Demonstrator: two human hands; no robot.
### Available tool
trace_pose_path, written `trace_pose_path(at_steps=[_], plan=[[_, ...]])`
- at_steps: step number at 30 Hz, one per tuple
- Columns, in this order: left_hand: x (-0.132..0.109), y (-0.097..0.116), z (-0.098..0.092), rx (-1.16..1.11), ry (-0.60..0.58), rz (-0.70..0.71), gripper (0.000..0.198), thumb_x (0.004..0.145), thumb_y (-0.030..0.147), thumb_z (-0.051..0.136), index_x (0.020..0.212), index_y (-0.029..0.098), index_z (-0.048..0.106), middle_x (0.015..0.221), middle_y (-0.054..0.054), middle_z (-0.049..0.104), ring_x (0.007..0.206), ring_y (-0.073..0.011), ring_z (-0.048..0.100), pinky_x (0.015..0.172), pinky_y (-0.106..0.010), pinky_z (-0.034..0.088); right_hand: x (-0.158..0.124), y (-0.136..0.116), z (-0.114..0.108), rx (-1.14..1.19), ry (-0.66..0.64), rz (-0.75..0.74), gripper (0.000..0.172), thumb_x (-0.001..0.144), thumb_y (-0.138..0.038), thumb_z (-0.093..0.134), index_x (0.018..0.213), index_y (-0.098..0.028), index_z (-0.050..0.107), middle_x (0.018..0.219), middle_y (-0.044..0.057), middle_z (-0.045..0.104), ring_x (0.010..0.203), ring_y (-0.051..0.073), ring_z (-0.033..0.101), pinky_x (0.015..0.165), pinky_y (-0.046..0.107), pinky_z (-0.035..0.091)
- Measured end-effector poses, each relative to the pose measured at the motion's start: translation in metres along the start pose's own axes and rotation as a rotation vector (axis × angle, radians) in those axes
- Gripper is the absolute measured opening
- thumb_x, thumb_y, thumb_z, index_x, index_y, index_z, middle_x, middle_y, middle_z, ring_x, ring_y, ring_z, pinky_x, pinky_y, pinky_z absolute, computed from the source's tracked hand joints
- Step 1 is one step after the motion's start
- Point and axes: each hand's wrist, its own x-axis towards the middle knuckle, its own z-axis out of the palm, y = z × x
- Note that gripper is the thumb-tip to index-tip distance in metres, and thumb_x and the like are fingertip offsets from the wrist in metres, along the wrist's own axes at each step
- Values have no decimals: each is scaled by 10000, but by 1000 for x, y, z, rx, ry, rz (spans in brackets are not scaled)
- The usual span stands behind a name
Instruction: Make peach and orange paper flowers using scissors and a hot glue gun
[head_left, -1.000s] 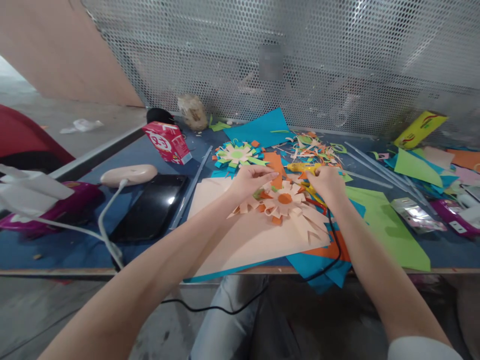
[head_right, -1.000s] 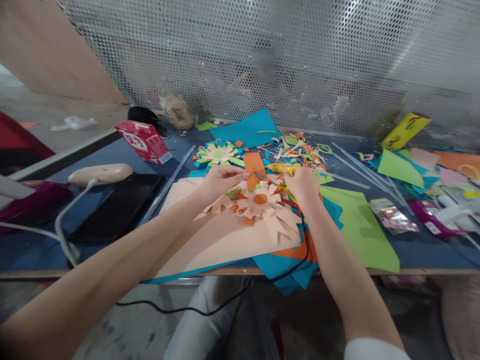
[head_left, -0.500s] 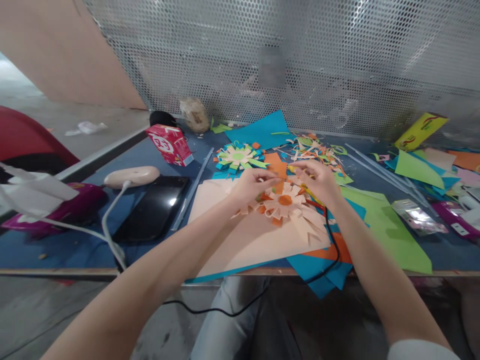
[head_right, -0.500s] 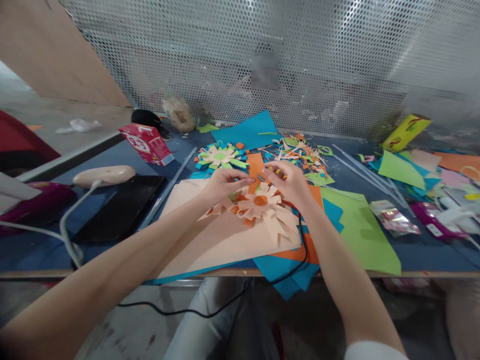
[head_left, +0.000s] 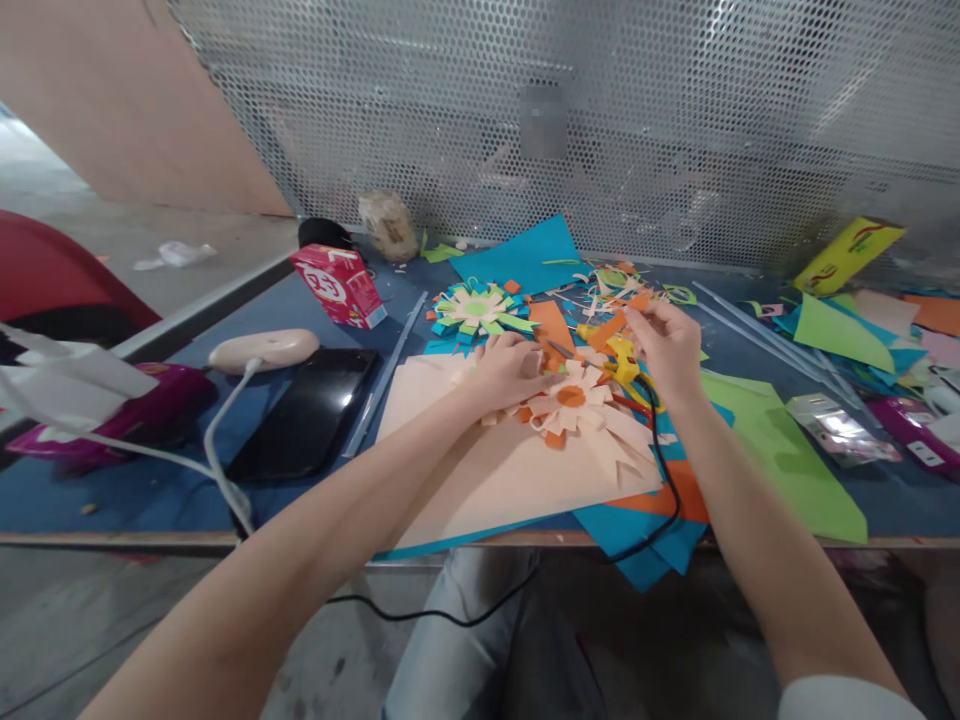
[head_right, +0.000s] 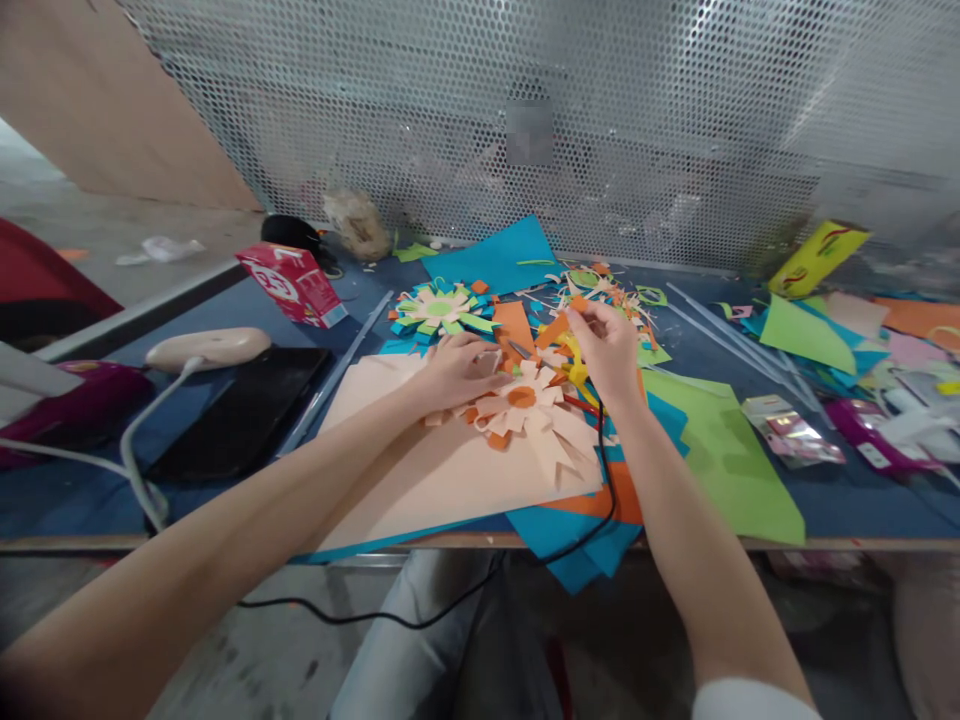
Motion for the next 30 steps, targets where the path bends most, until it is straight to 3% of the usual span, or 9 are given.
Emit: trace_pose_path(at_steps=[4, 8, 13, 16, 19, 22, 26, 30], plan=[[-2, 6, 2, 57, -79, 12, 376, 634, 500, 684, 879, 215, 687, 1118, -120, 563, 1108, -338, 449, 935, -472, 319, 1, 5, 0, 9, -22, 25, 226, 705, -392, 607, 626, -187, 552, 534, -31, 476, 441, 72, 382, 420, 223, 327], [-7, 13, 3, -19, -122, -63, 368, 610, 427, 706, 876, 193, 607, 990, -88, 604, 1034, -310, 501, 844, -430, 388, 3, 9, 2, 100, -9, 51, 233, 679, -377, 657, 597, -184, 554, 482, -49, 453, 409, 53, 360, 387, 204, 290], [-6, 14, 1, -495, -149, -168, 404, 588, 325, 719, 913, 194, 519, 804, 1, 603, 673, -135, 556, 619, -268, 429, 5, 10, 2, 375, -62, 172, 288, 621, -386, 734, 569, -196, 523, 459, -68, 422, 388, 38, 322, 340, 180, 202], [0, 14, -2, -808, -70, -183, 441, 514, 276, 758, 872, 170, 523, 751, 16, 597, 640, -104, 557, 612, -239, 446, 6, 8, 0, 607, -120, 216, 324, 562, -384, 780, 570, -207, 508, 512, -68, 458, 440, 45, 386, 356, 169, 234], [5, 15, -7, -1038, 19, -174, 388, 499, 273, 771, 808, 159, 567, 758, 12, 627, 679, -102, 588, 671, -240, 476, 6, 3, -4, 777, -177, 231, 296, 532, -373, 800, 621, -228, 559, 617, -62, 562, 560, 63, 510, 470, 185, 391], [6, 15, -8, -1174, 59, -215, 343, 509, 274, 768, 786, 168, 595, 753, 20, 639, 663, -104, 604, 650, -240, 491, 4, -1, -5, 795, -283, 240, 263, 534, -376, 794, 684, -245, 622, 862, -19, 682, 744, 126, 611, 658, 276, 497], [4, 14, -7, -1223, 77, -264, 338, 522, 278, 763, 804, 172, 608, 772, 10, 648, 650, -117, 606, 615, -252, 498, 1, -2, -3, 755, -434, 321, 233, 533, -371, 786, 653, -226, 649, 1023, 32, 692, 836, 205, 654, 766, 387, 517], [4, 13, -7, -1158, 83, -277, 320, 539, 269, 746, 801, 171, 593, 757, 15, 631, 647, -111, 591, 616, -246, 486, 4, 4, -3, 729, -423, 417, 228, 532, -325, 794, 675, -223, 649, 1012, 25, 698, 833, 211, 672, 820, 424, 511]])
